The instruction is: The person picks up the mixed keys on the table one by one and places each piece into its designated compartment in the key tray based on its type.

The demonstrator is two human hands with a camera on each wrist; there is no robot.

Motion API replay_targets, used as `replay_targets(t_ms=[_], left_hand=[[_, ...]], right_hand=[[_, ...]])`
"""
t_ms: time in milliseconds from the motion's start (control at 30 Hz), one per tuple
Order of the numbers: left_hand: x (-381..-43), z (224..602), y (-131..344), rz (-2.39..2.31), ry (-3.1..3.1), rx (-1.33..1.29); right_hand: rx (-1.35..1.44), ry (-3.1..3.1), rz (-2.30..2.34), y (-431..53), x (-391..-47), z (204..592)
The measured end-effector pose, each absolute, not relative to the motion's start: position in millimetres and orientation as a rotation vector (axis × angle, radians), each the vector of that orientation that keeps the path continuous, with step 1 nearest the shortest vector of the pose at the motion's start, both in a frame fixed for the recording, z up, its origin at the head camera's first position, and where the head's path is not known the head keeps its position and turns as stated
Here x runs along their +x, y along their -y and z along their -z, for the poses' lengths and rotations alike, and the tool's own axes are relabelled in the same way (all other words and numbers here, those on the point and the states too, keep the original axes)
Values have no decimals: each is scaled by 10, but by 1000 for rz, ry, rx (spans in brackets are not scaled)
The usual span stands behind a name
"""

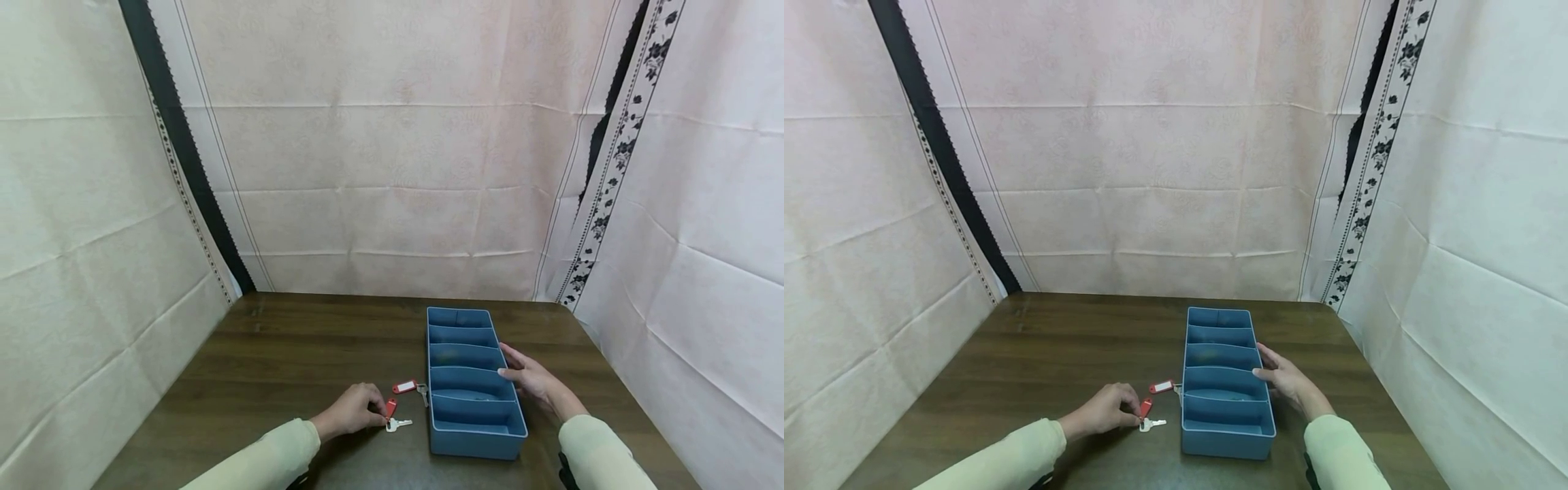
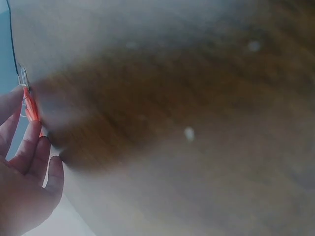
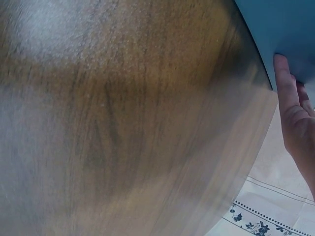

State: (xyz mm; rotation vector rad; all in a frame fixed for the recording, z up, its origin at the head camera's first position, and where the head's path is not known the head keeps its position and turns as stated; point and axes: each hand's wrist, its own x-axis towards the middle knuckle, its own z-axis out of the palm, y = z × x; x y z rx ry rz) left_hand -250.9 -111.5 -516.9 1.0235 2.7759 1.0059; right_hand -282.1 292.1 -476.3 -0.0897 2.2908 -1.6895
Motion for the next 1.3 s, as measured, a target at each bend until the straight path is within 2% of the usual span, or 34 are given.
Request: replay_targets(t_ms=[300,1300], left_hand=[[-2523,5181,1124,-1038,-2784,1074],[-2590,4645,1055,-1411,-2711,793]], right_hand=[[-96,-2294,1685,-2919,-2818,4764],[-59,-2292,1698,-2910,-2809,4754]])
